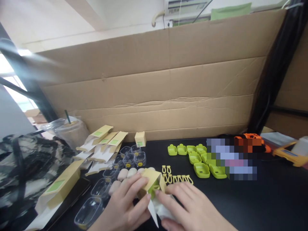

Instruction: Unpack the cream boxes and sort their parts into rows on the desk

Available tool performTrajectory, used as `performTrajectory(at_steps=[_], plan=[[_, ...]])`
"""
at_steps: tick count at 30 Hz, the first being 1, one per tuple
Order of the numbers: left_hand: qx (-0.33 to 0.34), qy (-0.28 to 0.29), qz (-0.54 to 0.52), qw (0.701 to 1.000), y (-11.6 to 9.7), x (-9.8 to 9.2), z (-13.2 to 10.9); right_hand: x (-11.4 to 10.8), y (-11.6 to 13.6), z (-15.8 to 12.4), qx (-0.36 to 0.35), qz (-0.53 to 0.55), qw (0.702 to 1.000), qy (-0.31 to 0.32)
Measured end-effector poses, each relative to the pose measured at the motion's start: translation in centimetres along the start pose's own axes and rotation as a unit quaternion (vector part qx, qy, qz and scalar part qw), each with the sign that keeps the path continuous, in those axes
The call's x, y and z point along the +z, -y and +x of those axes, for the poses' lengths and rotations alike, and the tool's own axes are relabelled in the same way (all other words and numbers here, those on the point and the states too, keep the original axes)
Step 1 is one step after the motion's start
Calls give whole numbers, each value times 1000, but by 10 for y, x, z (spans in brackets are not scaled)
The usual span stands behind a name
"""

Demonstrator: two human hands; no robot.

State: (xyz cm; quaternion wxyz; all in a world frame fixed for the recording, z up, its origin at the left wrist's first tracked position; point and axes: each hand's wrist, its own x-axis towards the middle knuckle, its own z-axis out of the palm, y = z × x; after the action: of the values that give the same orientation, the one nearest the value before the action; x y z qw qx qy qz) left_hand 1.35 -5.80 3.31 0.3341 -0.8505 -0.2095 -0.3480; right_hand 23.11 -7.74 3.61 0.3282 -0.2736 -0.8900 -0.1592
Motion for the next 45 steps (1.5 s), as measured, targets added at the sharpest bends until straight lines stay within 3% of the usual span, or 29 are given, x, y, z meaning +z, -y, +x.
performTrajectory(at_steps=[7, 11, 15, 19, 34, 45], plan=[[33, -27, -14, 999, 2, -1, -3, 10, -5, 0, 39, -34, 992, -119], [34, -23, -36, 999, 0, 0, -3, 15, -9, -6, 77, -58, 990, -103], [30, -33, -26, 999, -4, 5, -6, 18, -7, -7, 45, -75, 989, -119], [52, -19, -30, 998, -6, 5, -9, 20, -3, -7, 26, -53, 994, -91], [36, -47, 7, 998, 4, -4, 2, 8, -5, -7, -44, -6, 997, -68], [34, -32, -15, 999, 7, -3, 0, 20, -6, -21, -19, 3, 998, -67]])
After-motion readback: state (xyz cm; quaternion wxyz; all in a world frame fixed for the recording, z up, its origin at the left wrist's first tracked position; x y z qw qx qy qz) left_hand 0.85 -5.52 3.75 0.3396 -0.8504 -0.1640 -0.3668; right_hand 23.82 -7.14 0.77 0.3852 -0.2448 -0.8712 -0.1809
